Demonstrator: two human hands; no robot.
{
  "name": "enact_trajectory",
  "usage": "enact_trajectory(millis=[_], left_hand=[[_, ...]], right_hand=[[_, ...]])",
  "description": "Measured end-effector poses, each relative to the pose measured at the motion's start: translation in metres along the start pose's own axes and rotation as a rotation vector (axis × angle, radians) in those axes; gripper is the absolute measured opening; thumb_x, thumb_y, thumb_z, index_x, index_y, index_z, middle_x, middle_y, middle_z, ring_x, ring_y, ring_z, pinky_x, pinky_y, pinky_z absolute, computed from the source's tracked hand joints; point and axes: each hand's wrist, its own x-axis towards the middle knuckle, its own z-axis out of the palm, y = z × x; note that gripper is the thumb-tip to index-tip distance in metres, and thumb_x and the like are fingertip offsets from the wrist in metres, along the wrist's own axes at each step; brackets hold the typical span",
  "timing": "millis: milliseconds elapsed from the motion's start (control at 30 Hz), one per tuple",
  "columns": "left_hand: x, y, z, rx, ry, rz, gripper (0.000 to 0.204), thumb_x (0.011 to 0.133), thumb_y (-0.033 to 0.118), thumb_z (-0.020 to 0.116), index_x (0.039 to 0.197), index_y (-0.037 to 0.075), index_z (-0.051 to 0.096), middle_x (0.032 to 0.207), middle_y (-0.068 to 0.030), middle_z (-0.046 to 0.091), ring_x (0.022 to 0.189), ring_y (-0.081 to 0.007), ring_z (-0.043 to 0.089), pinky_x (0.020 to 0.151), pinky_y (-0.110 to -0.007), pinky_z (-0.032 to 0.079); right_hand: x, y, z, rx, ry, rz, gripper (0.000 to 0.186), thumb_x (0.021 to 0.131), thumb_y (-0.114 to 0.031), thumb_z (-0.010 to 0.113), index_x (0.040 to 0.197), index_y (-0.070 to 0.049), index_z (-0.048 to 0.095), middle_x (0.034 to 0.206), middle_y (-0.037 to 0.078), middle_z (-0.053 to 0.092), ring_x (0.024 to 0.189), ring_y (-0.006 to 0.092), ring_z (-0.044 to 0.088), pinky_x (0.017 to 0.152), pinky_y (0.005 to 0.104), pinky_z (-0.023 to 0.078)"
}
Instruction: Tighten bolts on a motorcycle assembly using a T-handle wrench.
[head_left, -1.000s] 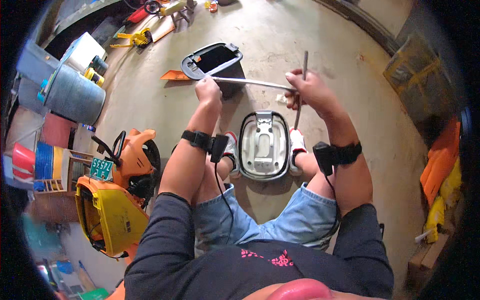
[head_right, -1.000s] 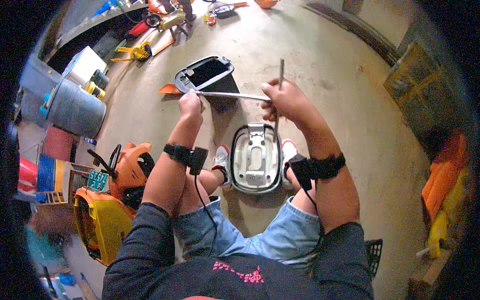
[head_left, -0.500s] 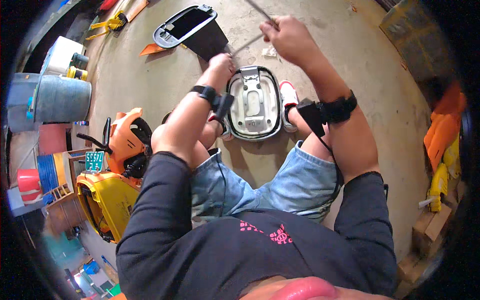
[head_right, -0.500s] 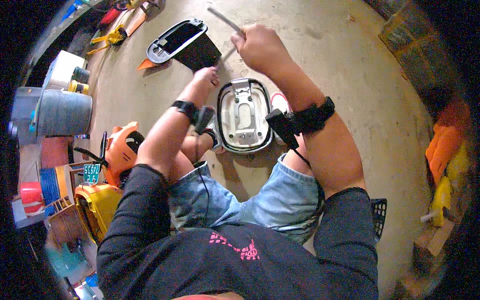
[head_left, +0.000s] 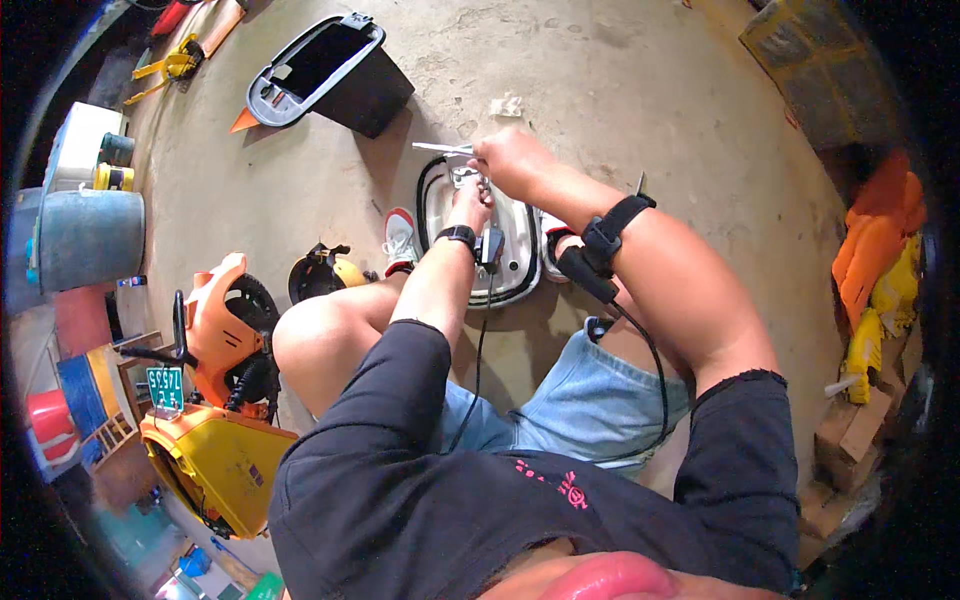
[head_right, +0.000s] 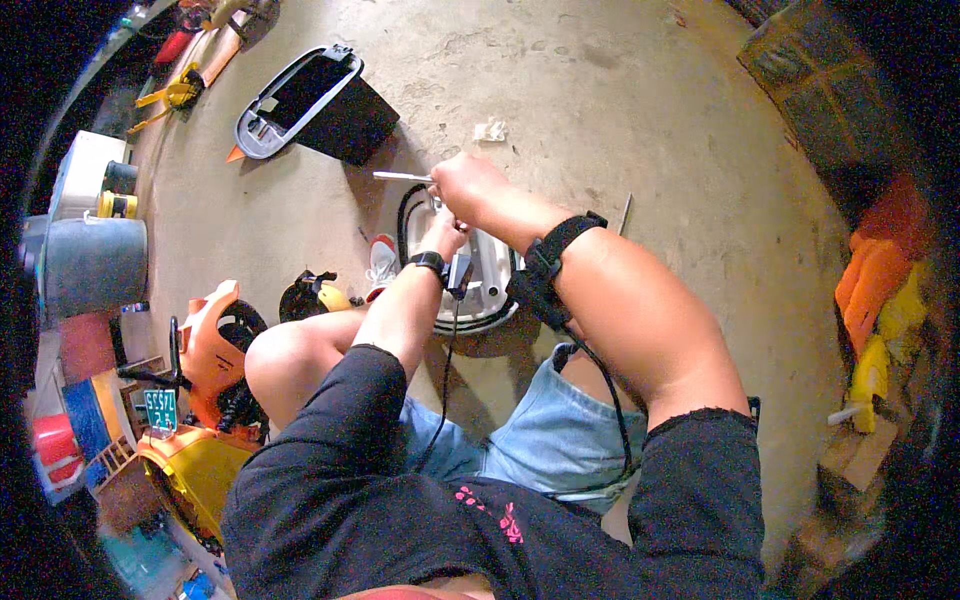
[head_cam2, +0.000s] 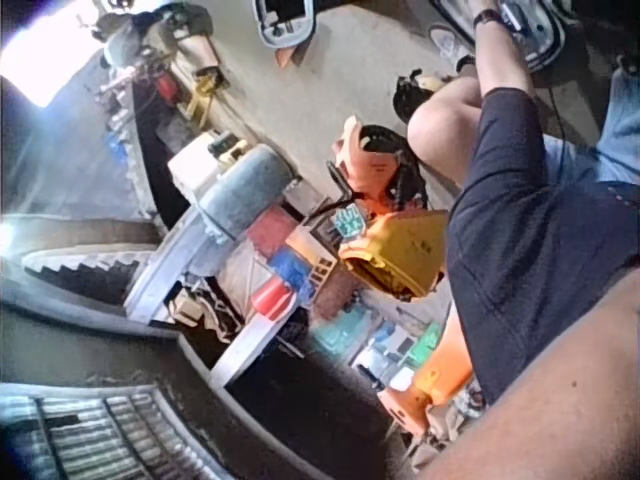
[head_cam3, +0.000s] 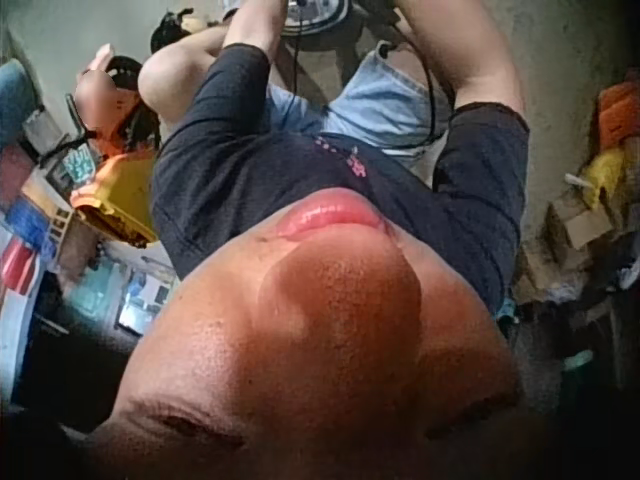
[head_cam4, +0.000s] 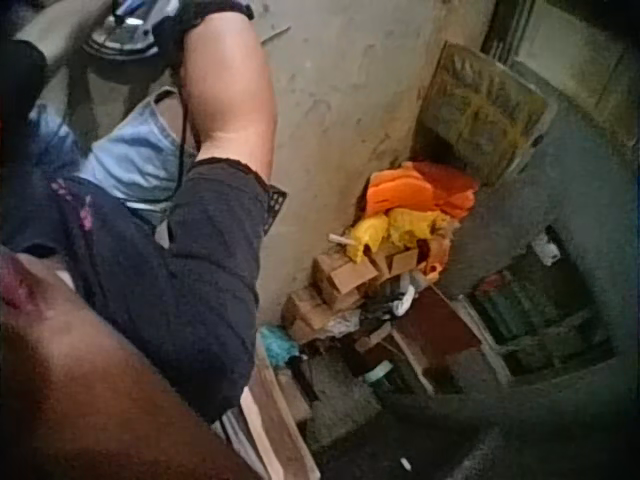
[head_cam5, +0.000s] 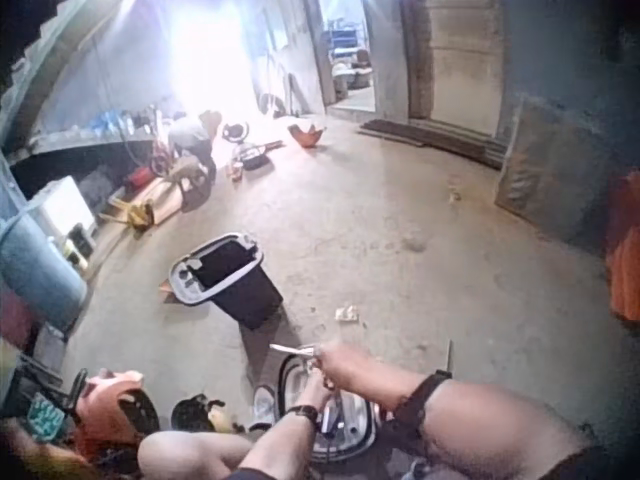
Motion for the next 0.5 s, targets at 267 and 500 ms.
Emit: enact_trajectory(millis=[267, 500], left_hand=[[0.051, -0.030, 0.002, -0.158, -0.007, 0.128, 0.021, 0.088, 0.021, 0.054, 0.070, 0.014, 0.047, 0.054, 0.0039, 0.041, 0.040, -0.0097, 0.036, 0.035, -0.025, 0.027], [0.012, -0.030, 0.034, -0.053, 0.317, 0.149, 0.018, 0.083, 0.022, 0.061, 0.073, 0.012, 0.051, 0.059, 0.0014, 0.048, 0.043, -0.0112, 0.042, 0.038, -0.027, 0.030]], right_hand=[[0.018, 0.006, 0.018, 0.002, -0.066, -0.055, 0.021, 0.084, -0.028, 0.057, 0.086, -0.008, 0.063, 0.079, 0.017, 0.063, 0.076, 0.0364, 0.061, 0.067, 0.0448, 0.048], [0.026, 0.008, 0.024, 0.002, -0.061, -0.026, 0.018, 0.081, -0.027, 0.059, 0.081, -0.009, 0.064, 0.079, 0.017, 0.063, 0.076, 0.0353, 0.062, 0.066, 0.0445, 0.048]])
